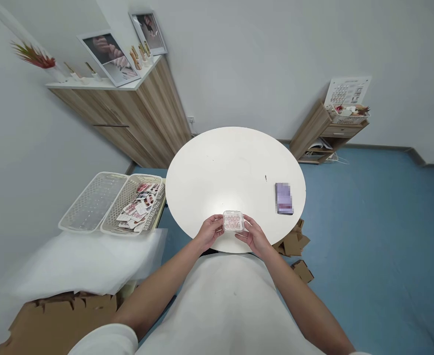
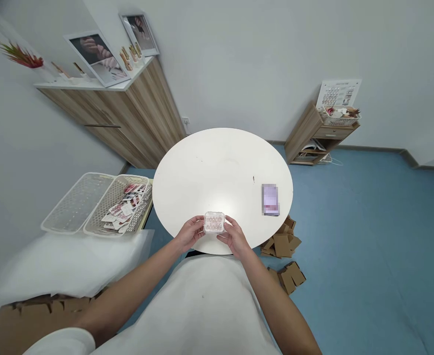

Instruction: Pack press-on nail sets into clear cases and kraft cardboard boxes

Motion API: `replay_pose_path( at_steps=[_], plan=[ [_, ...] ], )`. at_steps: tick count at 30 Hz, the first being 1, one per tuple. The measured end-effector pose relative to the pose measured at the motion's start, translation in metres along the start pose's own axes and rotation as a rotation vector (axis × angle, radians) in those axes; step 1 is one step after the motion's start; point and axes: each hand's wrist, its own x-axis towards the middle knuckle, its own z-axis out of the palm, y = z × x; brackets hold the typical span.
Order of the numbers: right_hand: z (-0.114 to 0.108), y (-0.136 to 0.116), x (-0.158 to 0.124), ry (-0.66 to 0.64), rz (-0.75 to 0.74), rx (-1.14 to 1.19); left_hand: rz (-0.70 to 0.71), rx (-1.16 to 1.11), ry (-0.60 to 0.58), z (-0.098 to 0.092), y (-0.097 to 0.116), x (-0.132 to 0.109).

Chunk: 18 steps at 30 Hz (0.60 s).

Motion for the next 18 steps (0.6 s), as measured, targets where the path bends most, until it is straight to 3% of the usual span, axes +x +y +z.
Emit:
replay_pose_path(
  at_steps=[6,12,18],
  plan=[
    [-0.013,0.005,0.004,0.040,0.016,-0.097,0.001,0.134,0.053,0.009,-0.008,-0.004],
    [-0.020,0.008,0.015,0.014,-0.013,-0.034,-0.040,0.181,0.146,0.016,-0.015,-0.008],
    [-0.024,0.012,0.017,0.007,0.013,-0.039,-0.128,0.330,-0.006,0.023,-0.022,-0.014]
  ],
)
